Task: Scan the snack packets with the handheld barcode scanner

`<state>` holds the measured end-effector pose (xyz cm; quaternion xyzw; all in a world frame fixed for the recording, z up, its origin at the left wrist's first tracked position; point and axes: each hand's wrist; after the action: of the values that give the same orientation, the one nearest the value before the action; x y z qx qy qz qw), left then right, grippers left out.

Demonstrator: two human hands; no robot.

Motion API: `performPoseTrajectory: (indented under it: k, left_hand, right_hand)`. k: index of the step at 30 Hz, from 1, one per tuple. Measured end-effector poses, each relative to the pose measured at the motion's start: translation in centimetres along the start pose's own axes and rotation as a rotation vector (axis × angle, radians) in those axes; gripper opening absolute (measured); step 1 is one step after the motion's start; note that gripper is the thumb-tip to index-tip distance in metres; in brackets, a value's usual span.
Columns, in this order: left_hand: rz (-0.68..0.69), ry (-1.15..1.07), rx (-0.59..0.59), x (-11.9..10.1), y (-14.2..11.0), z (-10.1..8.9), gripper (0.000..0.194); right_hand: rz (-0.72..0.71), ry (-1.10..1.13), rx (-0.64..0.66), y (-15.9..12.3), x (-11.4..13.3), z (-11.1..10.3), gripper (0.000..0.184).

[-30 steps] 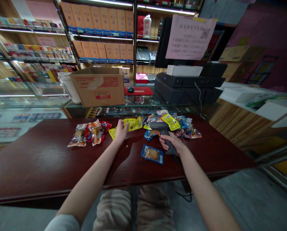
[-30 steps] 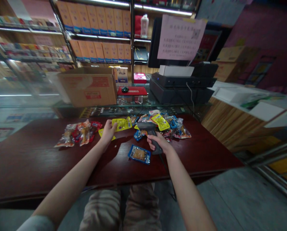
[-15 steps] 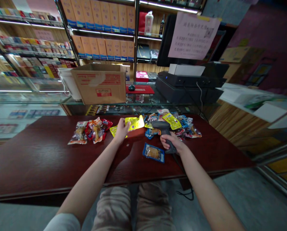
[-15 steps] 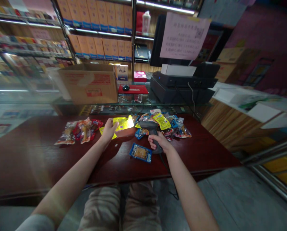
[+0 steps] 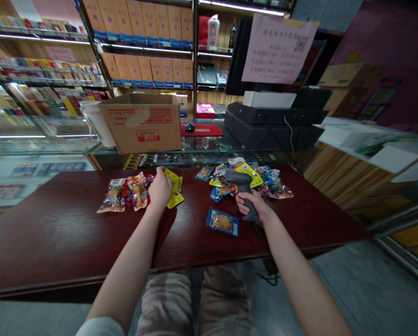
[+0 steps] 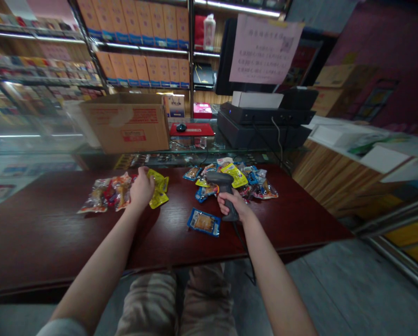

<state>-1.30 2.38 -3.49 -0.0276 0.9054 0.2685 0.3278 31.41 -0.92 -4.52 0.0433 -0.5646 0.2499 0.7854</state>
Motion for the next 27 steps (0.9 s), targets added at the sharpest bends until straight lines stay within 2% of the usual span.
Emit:
performPoseTrajectory:
  k: [3, 5, 6, 8, 10, 11, 13, 17, 20, 23, 24, 26, 27]
  left_hand:
    - [0.055, 0.284, -0.069, 0.4, 0.1, -1.5, 0.049]
    - [0.149, 0.393, -0.076, 0.3, -0.1, -1.3, 0.048]
    - [0.215, 0.408, -0.023, 0.1, -0.2, -0.9, 0.047]
    - [0.335, 0.399, 0.189, -0.2, -0.6, 0.3, 0.043]
    - [0.387, 0.42, 0.393, -0.3, -1.0, 1.5, 0.039]
    - [0.384, 0.451, 0.445, -0.2, -1.1, 1.9, 0.038]
    - [0.339, 0.532, 0.463, 0.1, -1.1, 2.1, 0.037]
    - [0.234, 0.668, 0.384, 1.1, -0.8, 1.7, 0.034]
    - [0.251, 0.712, 0.317, 0.8, 0.3, 2.5, 0.031]
    - [0.287, 0.544, 0.308, -0.7, 2.6, 4.9, 0.031]
    - [0.244, 0.433, 0.348, -1.4, 3.6, 5.9, 0.033]
    - [0.035, 0.179, 0.456, -2.5, 5.5, 8.0, 0.039]
    - [0.004, 0.135, 0.479, -2.9, 6.2, 9.1, 0.042]
  right_hand:
    - [-0.025, 0.028, -0.007, -0.1, 0.2, -0.2, 0.036]
    - [-0.036, 0.028, -0.005, -0.3, 0.4, -0.3, 0.035]
    - [-0.04, 0.025, -0.003, -0.3, 0.5, -0.3, 0.035]
    - [-0.05, 0.023, -0.002, -0.4, 0.6, -0.3, 0.034]
    - [-0.065, 0.027, -0.004, -0.4, 0.6, -0.3, 0.034]
    - [-0.072, 0.032, -0.004, -0.4, 0.5, -0.3, 0.034]
    - [-0.075, 0.042, -0.002, -0.3, 0.4, -0.4, 0.034]
    - [-0.075, 0.07, 0.012, -0.3, 0.4, -0.5, 0.036]
    - [-0.083, 0.09, 0.011, -0.5, 0.6, -0.4, 0.037]
    - [-0.068, 0.085, 0.011, -0.5, 0.7, -0.4, 0.041]
    - [-0.061, 0.078, 0.01, -0.5, 0.8, -0.5, 0.042]
    - [-0.053, 0.068, -0.003, -0.4, 0.8, -0.6, 0.041]
    - [-0.05, 0.064, -0.012, -0.4, 0.8, -0.7, 0.041]
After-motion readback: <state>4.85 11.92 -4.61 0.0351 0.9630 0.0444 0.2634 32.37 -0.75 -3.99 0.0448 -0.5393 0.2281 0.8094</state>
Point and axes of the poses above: each hand's wrist, its own y-axis towards the middle knuckle, its own z-axis out of the palm, x = y × z, and after that the axes turned 10 degrees about z, right-handed
